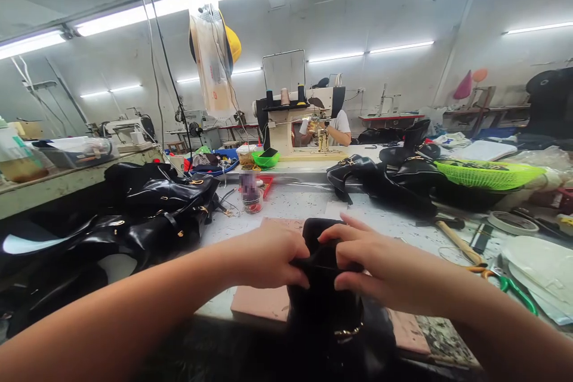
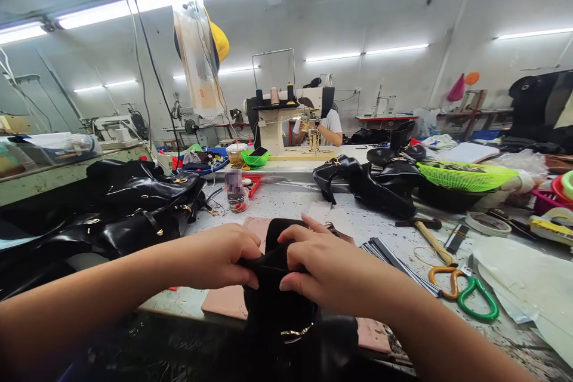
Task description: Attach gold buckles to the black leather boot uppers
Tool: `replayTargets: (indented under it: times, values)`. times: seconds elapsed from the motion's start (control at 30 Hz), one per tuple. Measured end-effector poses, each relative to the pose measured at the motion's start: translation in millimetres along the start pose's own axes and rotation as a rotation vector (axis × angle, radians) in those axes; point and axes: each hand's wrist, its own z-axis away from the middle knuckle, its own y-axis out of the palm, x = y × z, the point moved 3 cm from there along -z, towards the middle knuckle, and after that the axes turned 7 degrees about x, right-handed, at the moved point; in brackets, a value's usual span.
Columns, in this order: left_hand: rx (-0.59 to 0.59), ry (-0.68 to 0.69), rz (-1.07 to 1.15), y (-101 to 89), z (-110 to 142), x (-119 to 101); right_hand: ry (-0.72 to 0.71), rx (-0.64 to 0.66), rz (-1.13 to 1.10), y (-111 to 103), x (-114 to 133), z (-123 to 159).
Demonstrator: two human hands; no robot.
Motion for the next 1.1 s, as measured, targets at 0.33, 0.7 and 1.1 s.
replayTargets:
  times: [0.33,0.7,1.1]
  values:
    - [0.185,-0.003,-0.077,-12.3,-0.4,-9.3,0.068,-0.160,0.069,0.9,15.8,-9.1]
    - [0.168,-0.092,0.054,-2.0,5.3,-5.8,0.022,0.042,-0.069,5.6,-9.1,9.4]
    - [0.362,0.009,0.205,11.2,-11.2,4.6,-0.010,-0.174,-0.006,16.6,-4.1,8.0]
